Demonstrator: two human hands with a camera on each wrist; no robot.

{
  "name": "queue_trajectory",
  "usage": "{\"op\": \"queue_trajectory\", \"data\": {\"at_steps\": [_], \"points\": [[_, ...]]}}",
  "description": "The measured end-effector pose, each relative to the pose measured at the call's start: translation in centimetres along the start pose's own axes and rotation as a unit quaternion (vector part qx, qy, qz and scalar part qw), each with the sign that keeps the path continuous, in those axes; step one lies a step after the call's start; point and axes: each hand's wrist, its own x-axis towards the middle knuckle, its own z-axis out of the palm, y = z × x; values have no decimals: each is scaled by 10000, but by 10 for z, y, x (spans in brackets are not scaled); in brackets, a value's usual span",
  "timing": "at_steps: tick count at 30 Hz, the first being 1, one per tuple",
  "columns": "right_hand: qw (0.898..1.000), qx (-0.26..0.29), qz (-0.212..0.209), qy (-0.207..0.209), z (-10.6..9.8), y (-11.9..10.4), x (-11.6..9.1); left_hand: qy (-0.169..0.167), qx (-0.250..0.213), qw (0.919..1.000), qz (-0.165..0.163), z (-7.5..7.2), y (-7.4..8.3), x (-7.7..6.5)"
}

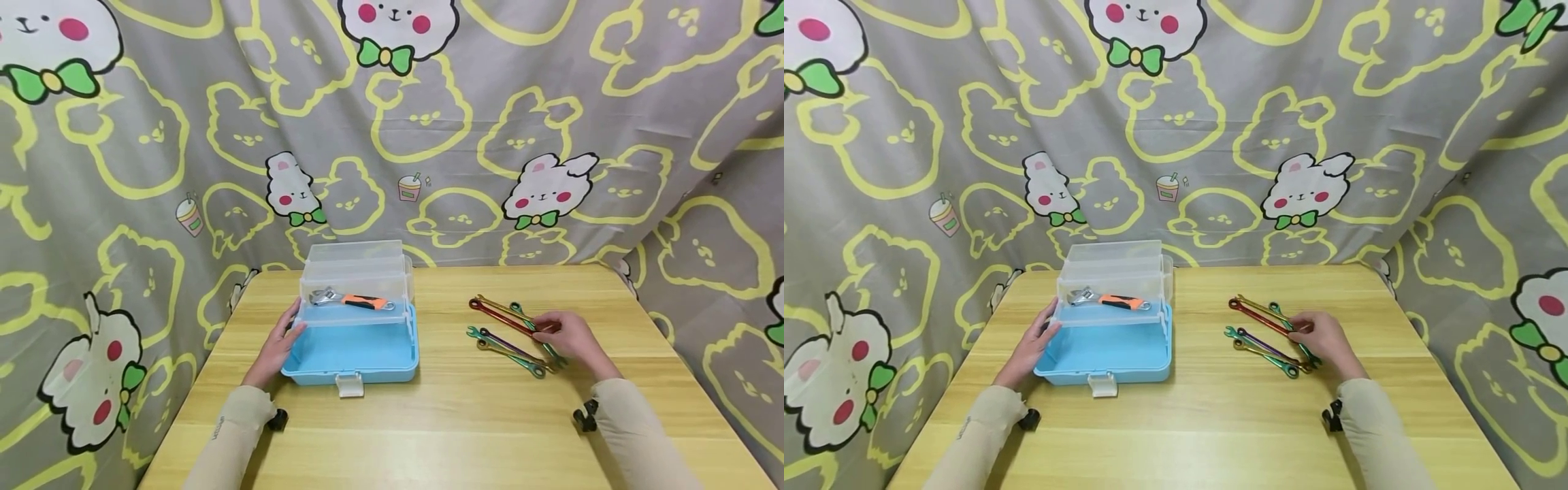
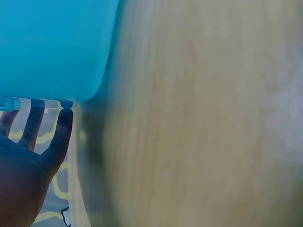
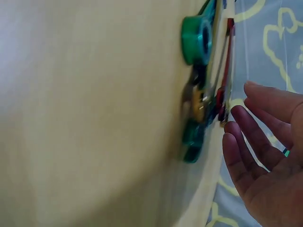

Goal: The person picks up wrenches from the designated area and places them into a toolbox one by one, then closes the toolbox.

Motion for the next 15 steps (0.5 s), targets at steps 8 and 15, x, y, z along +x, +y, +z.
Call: {"op": "queue_trajectory", "data": {"at_steps": [8, 15], "points": [[9998, -38, 176, -131, 3, 13, -3, 0, 38, 10000, 70, 1, -1, 0], [9998, -144, 154, -34, 6, 14, -2, -7, 64, 10000, 44, 1, -2, 1]]}}
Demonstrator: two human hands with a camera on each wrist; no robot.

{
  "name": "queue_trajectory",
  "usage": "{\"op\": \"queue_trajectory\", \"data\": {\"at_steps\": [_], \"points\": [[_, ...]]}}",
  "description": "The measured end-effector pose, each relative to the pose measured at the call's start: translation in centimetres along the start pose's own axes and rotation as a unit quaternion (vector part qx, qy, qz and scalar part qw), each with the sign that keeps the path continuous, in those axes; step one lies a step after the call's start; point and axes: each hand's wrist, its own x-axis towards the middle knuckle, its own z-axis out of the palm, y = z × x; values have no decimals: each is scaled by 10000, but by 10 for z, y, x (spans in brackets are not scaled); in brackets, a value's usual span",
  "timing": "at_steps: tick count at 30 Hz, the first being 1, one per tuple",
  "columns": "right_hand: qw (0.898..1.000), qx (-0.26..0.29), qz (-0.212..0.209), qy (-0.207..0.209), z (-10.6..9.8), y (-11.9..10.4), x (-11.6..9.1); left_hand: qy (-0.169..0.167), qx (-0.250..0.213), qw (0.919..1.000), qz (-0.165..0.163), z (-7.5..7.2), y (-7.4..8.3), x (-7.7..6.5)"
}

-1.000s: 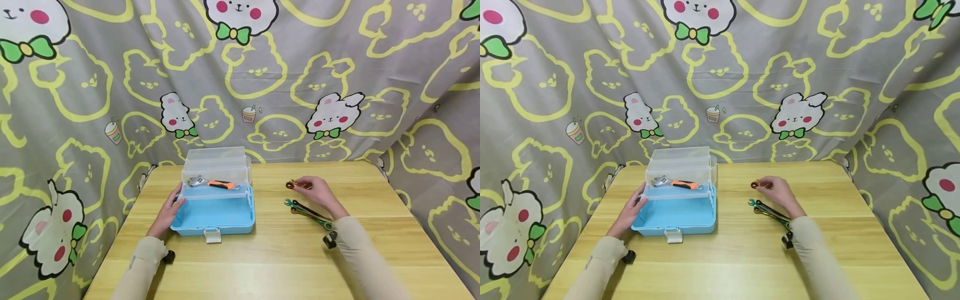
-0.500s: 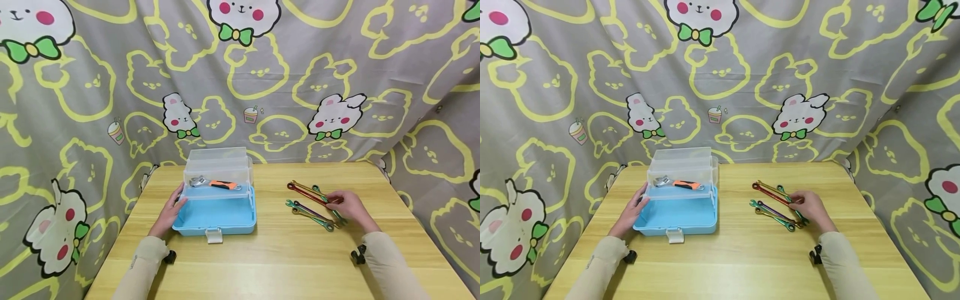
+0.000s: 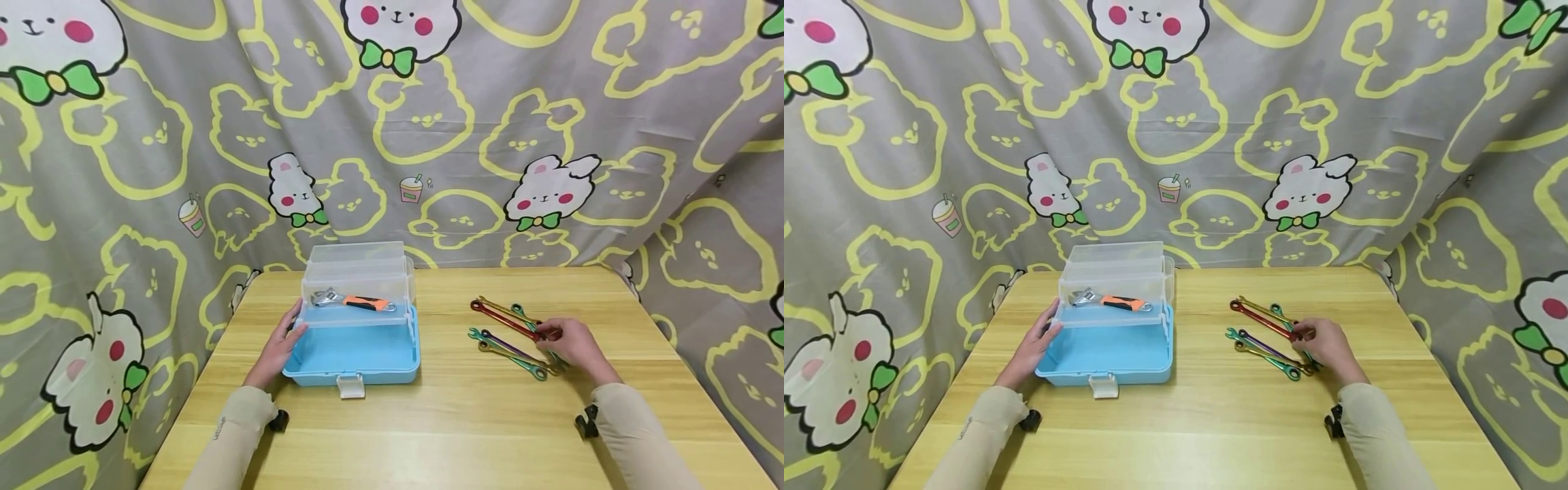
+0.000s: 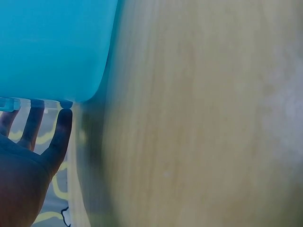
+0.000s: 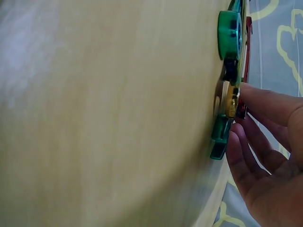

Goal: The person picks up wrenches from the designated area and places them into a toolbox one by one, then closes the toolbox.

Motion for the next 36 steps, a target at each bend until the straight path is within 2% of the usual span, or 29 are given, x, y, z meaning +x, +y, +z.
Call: {"op": "queue_trajectory", "data": {"at_steps": [14, 22, 28, 32, 36], "points": [[9994, -305, -172, 33, 1, -3, 1, 32, -5, 10000, -54, 0, -1, 0], [9992, -278, -293, 37, -8, -9, -1, 9, -6, 10000, -78, 0, 0, 0], [9994, 138, -276, 154, -13, -13, 1, 39, 3, 9999, -101, 0, 0, 0], [9975, 678, -34, 181, -14, -17, 1, 34, -60, 9999, -137, 0, 0, 1], [9941, 1066, 179, 110, -15, -24, 0, -67, -184, 9995, -261, -1, 22, -8]]}}
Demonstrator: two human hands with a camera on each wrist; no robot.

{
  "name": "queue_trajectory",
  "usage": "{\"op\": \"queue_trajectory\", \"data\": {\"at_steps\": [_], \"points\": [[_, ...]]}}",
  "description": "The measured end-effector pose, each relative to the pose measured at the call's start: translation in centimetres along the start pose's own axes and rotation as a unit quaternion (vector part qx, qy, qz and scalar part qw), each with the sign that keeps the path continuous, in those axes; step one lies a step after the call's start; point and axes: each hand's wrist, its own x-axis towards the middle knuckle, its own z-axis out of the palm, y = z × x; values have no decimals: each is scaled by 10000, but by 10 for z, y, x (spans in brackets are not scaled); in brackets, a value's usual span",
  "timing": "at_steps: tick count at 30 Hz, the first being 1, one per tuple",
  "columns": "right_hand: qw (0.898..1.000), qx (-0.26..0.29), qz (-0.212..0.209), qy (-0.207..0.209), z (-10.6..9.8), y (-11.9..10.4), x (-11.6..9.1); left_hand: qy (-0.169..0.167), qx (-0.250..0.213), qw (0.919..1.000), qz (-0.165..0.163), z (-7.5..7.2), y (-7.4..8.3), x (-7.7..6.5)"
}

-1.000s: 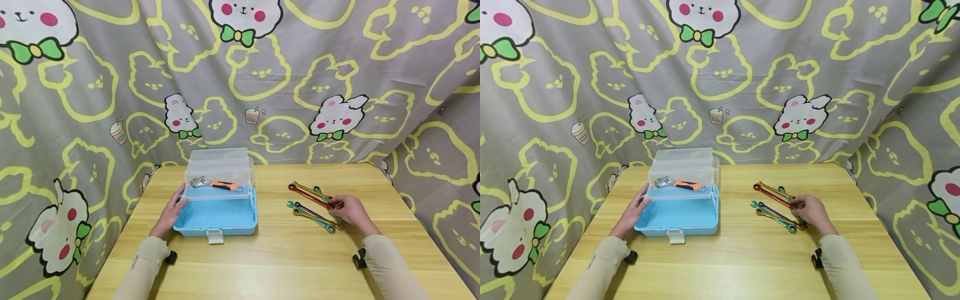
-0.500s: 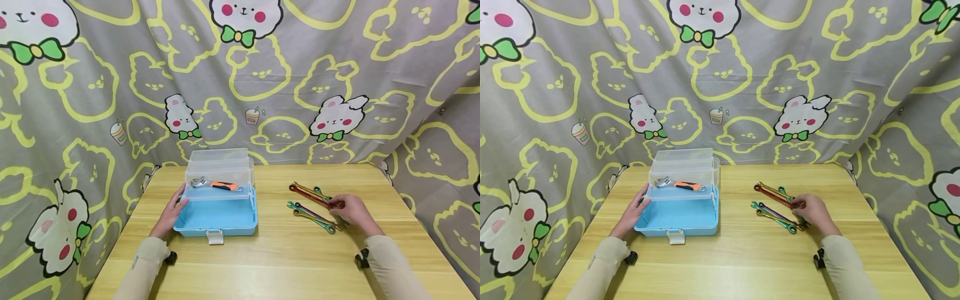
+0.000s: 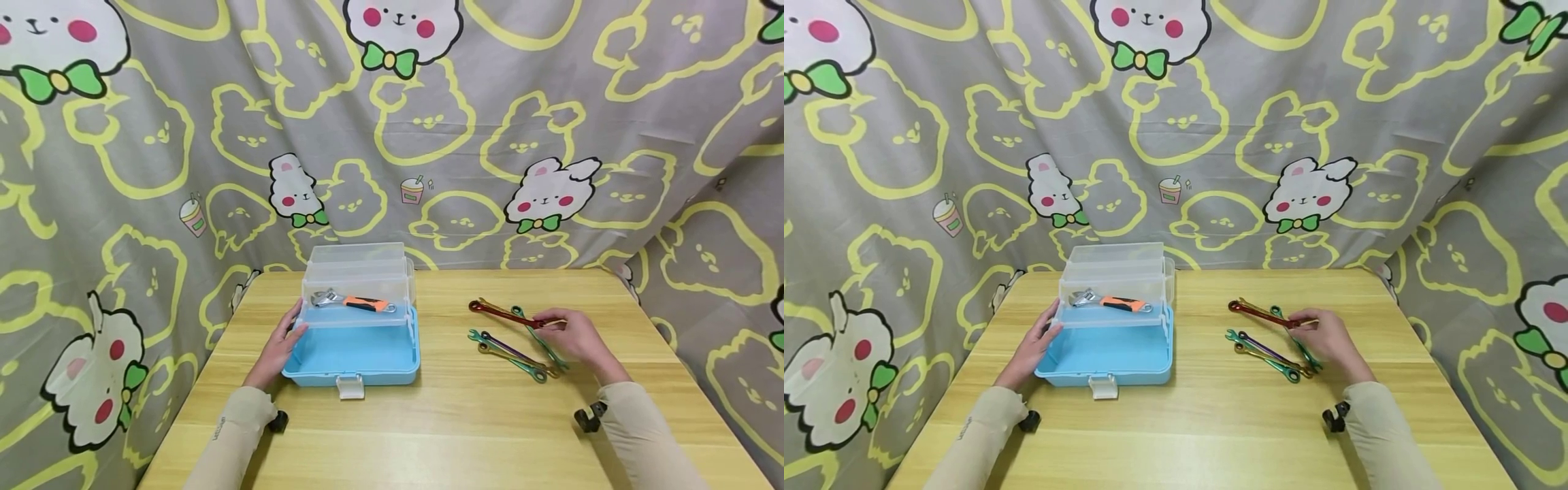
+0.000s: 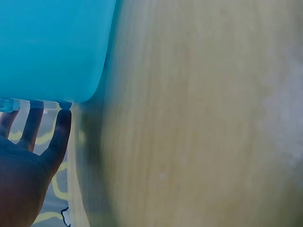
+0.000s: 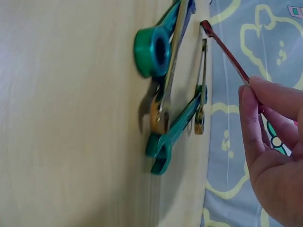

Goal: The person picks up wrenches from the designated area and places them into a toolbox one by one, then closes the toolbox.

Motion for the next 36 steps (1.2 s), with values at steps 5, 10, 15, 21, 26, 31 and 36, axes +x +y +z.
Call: {"op": "queue_trajectory", "data": {"at_steps": [5, 10, 15, 21, 26, 31, 36], "points": [[9998, 141, 113, -47, 1, -6, 1, -56, 33, 10000, -76, 1, 17, -8], [9997, 203, 146, -73, 3, -8, 3, -43, 14, 10000, -30, 1, 13, -5], [9991, 345, 190, -155, 5, -9, 3, 17, 25, 10000, -10, -1, -7, 6], [9974, 705, 53, -151, 6, -9, 4, 89, 115, 9998, 104, 0, -23, 12], [9927, 1189, 134, -133, 6, -10, 4, 80, 105, 9997, 203, -1, -23, 11], [9854, 1673, 239, -196, 6, -12, 3, 65, 59, 9998, 160, 0, -22, 10], [9804, 1955, 214, -132, 7, -11, 2, 72, 14, 9999, 111, 0, -21, 10]]}}
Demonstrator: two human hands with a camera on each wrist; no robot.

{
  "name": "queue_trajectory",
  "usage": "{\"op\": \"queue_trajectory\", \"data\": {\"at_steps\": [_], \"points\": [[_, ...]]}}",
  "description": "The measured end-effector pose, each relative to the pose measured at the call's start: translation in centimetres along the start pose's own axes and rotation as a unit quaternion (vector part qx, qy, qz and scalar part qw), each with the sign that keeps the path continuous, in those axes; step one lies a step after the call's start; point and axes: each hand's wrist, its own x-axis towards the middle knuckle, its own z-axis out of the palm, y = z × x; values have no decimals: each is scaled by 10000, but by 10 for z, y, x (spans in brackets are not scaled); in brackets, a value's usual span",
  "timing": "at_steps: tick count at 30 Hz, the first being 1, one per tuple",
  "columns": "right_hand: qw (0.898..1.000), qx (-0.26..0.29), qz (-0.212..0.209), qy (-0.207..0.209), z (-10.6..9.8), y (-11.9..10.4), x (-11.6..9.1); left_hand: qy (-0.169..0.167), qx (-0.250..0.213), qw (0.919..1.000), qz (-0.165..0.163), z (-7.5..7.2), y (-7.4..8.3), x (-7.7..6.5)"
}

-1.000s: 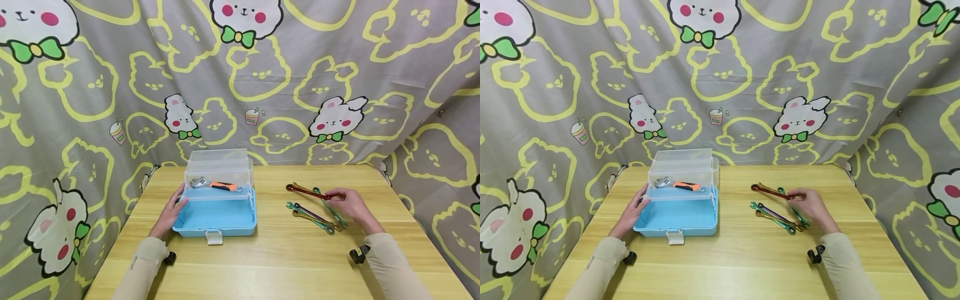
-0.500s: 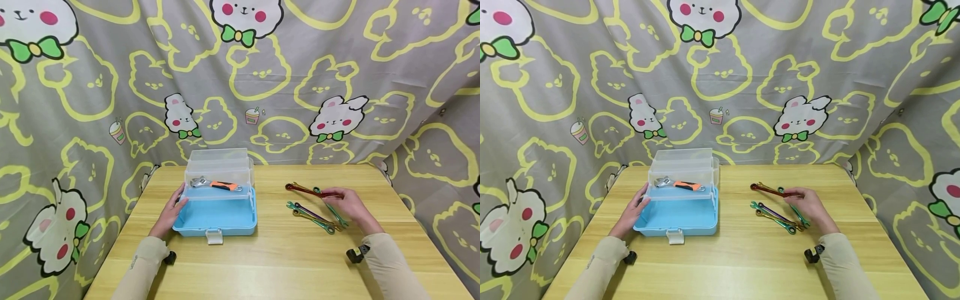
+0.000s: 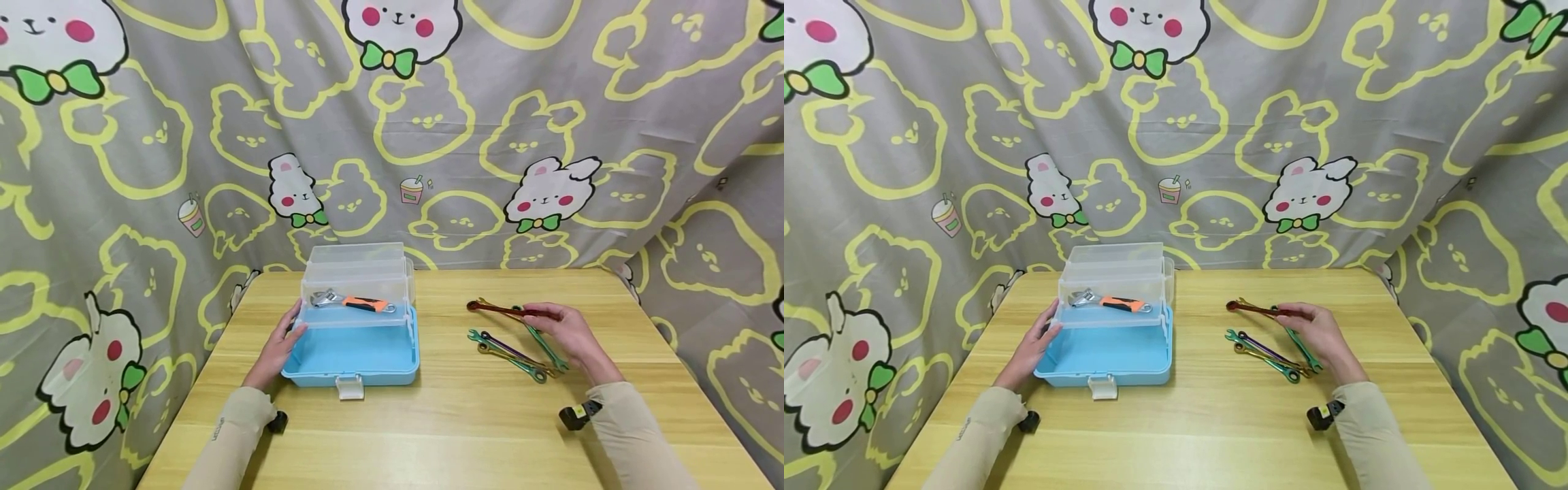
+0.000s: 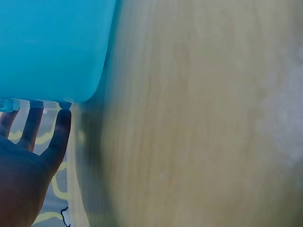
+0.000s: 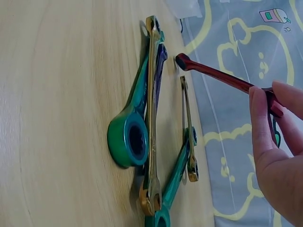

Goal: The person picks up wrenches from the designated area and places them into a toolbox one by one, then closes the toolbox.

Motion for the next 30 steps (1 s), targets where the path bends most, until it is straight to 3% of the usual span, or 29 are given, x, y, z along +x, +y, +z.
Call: {"op": "queue_trajectory", "data": {"at_steps": [11, 17, 23, 30], "points": [[9993, 362, -82, 77, 2, -1, -2, 45, 150, 9999, 23, 0, -1, 0], [9965, 827, -132, 16, 4, -5, -5, 51, 185, 9998, 5, 0, -1, 0], [9868, 1587, -300, -59, 8, -12, -8, 64, 174, 9998, -3, 0, -1, 0], [9673, 2449, -584, -318, 11, -15, -9, 49, 194, 9998, -47, 0, 1, 0]]}}
